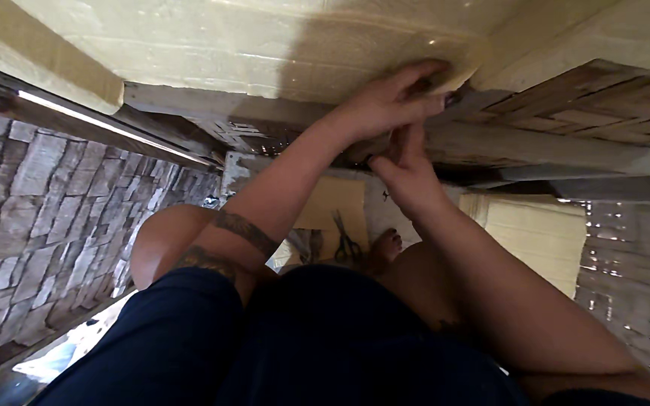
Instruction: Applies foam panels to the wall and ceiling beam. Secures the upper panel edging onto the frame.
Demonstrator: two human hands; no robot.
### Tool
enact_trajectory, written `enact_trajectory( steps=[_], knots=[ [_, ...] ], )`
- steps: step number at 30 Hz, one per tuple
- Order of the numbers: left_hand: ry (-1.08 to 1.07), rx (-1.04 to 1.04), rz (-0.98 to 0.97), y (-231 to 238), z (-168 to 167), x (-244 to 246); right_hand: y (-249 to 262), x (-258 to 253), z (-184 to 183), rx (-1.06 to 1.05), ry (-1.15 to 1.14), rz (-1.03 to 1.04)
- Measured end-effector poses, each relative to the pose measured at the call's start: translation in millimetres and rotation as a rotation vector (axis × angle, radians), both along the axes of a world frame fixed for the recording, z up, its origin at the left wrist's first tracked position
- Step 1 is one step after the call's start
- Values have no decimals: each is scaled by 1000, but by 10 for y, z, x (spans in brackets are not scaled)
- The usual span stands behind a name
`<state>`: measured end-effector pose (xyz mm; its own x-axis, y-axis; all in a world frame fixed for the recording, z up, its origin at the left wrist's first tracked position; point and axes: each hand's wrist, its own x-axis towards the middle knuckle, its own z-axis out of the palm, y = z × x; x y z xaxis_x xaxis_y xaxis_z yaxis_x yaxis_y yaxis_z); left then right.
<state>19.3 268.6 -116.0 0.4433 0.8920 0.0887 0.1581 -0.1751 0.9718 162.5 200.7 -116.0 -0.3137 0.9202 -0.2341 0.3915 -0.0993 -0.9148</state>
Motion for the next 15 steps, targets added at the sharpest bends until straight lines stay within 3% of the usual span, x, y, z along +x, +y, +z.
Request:
enact_trajectory(
  steps=[9,15],
  knots=[
    [152,-45,71,5,92,65,-35,-54,-218,52,-25,-22],
    [49,-73,67,-27,-209,-55,-1,-118,-184,120,14,-1]
  ],
)
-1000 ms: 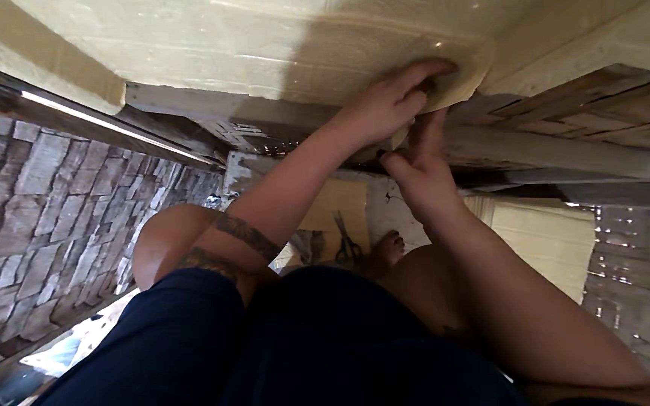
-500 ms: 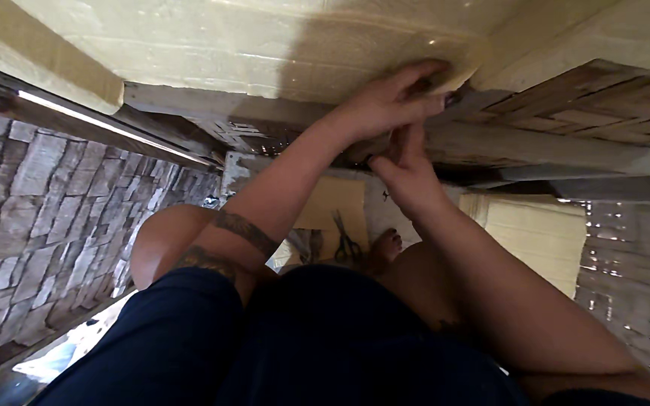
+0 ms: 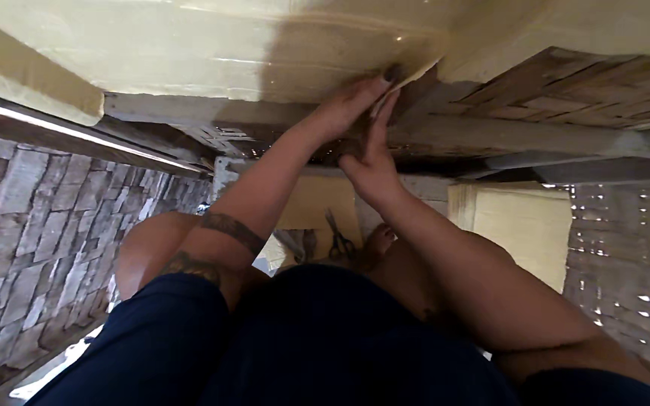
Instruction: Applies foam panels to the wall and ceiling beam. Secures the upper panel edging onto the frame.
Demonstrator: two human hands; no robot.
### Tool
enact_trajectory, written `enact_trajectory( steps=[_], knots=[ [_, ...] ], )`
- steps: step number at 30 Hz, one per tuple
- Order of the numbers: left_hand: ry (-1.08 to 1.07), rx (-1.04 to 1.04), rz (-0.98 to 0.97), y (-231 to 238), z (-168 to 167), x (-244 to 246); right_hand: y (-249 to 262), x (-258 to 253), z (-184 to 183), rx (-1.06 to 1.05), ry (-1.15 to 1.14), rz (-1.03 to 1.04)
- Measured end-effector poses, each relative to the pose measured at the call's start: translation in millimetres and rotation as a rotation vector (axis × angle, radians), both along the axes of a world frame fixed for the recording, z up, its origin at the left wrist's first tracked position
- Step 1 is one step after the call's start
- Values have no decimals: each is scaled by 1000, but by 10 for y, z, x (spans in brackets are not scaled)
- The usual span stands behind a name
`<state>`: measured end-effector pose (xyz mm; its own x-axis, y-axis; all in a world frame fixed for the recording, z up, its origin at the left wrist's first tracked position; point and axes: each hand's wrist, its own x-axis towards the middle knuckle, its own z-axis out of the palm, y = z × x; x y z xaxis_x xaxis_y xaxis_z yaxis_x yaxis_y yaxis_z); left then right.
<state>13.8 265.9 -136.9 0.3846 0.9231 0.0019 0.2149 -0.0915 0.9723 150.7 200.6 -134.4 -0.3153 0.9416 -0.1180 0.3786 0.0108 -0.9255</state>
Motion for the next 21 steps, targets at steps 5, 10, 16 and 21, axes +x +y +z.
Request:
enact_trajectory(
  steps=[5,10,16,21],
  knots=[
    [-9,-151,72,56,-115,-6,-4,-17,86,-69,62,1],
    [21,-214,97,102,-323,72,26,34,43,-59,94,26],
    [141,-335,75,108,-150,97,36,19,30,-69,96,23],
    [96,-257,-21,224,-632,45,31,-7,16,-75,55,9]
  ],
)
